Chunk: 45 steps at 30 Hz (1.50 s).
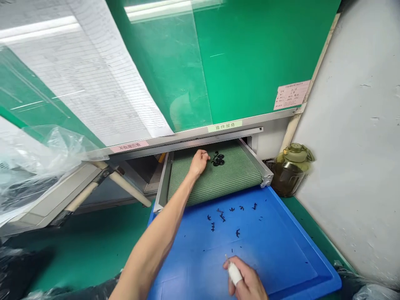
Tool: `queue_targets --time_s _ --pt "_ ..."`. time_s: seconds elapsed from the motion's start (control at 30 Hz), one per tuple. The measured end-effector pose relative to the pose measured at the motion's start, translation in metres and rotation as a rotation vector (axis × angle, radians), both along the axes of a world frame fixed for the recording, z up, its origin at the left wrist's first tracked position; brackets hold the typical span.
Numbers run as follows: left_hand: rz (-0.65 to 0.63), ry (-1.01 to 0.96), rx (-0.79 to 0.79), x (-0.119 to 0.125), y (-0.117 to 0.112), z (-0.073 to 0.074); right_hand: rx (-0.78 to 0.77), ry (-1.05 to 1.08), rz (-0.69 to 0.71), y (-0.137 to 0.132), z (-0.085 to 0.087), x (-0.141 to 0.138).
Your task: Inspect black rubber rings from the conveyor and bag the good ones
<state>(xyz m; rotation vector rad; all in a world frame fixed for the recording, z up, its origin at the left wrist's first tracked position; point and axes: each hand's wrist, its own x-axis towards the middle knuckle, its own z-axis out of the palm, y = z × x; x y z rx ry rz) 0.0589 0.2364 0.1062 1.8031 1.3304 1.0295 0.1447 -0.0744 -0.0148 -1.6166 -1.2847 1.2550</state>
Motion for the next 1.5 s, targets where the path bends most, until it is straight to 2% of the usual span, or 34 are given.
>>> queue_targets --time_s 0.13,0.27,0.37,0.47,0.73,0.93,1.1,1.2,1.33,1.5 --pt "-0.108 -0.207 -0.143 -0.023 -0.104 -0.013 0.228 -0.190 -0.039 0.005 0.026 0.022" --pt "-0.314 -0.712 -0.544 -0.040 -0.200 -0.021 0.484 -0.453 -0.087 0.000 0.069 0.027" --pt "-0.342 -0.845 -0.647 -0.047 -0.244 -0.018 0.579 -0.607 -0.066 -0.011 0.094 0.015" --pt "-0.355 -0.855 -0.625 -0.052 -0.270 -0.012 0.604 -0.697 -0.020 -0.023 0.107 0.002" --pt "-0.351 -0.776 -0.544 -0.065 -0.299 -0.002 0.596 -0.805 0.020 -0.044 0.122 -0.012" --pt "-0.331 -0.728 -0.515 -0.075 -0.307 0.001 0.651 -0.938 0.044 -0.049 0.130 -0.022" --pt "-0.319 -0.741 -0.496 -0.078 -0.309 -0.002 0.687 -0.982 0.046 -0.051 0.129 -0.030" --pt "-0.234 -0.760 -0.455 -0.072 -0.307 -0.011 0.634 -0.943 0.035 -0.052 0.124 -0.038" --pt "-0.133 -0.827 -0.404 -0.059 -0.304 -0.036 0.489 -0.795 -0.057 -0.045 0.116 -0.048" --pt "0.017 -0.902 -0.354 -0.039 -0.302 -0.066 0.245 -0.421 -0.126 -0.024 0.102 -0.043"
